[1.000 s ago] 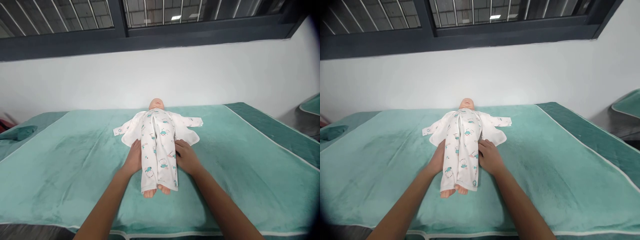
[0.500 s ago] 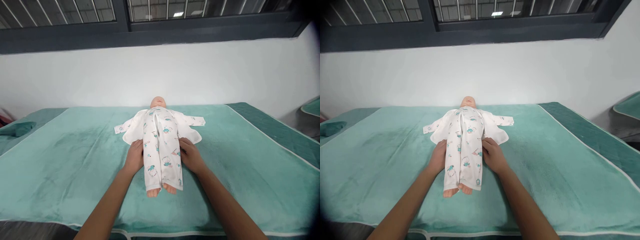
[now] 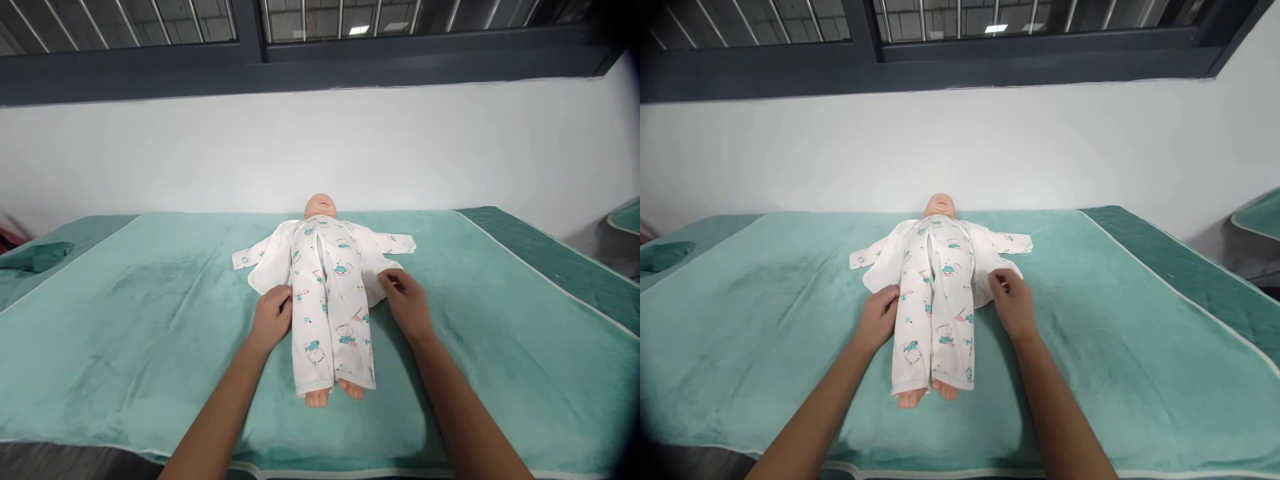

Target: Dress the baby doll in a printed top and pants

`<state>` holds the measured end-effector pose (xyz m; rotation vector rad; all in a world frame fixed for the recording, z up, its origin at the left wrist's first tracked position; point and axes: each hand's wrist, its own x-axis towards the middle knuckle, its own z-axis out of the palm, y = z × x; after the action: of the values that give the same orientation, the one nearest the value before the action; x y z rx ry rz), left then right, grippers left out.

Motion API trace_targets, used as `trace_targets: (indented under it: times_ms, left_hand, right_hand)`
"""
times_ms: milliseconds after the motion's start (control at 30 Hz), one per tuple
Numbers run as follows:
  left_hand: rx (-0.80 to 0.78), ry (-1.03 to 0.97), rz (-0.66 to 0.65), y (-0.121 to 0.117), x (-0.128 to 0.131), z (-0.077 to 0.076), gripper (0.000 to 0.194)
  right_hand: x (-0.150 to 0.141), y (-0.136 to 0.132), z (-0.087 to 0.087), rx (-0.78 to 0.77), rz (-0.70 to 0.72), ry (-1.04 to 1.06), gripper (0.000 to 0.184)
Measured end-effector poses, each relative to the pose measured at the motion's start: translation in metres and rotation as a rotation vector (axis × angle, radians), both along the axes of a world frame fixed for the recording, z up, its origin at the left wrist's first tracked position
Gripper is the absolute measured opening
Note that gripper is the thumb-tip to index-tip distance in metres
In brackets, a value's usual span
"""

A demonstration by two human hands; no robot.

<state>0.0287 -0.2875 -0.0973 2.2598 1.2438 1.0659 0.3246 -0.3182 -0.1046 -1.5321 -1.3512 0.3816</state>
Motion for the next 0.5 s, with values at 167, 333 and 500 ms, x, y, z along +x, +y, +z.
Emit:
trace_targets:
  times_ms: [167, 333, 500]
  left_hand:
    - [-0.116, -0.248, 0.252, 0.006, -0.004, -0.007, 0.023]
    - [-0.141, -0.335, 0.374, 0.014, -0.005, -0.013, 0.024]
    - [-0.121, -0.280, 0.364, 0.016, -0.006, -0.016, 0.026]
  right_hand:
    - [0.030, 0.016, -0.008, -0.193, -0.459, -0.386, 0.044]
    - [0.051, 0.029, 0.003, -0.497, -0.284, -0.379, 0.045]
    - [0.048, 0.040, 0.024, -0.296, 0.059, 0.056, 0.023]
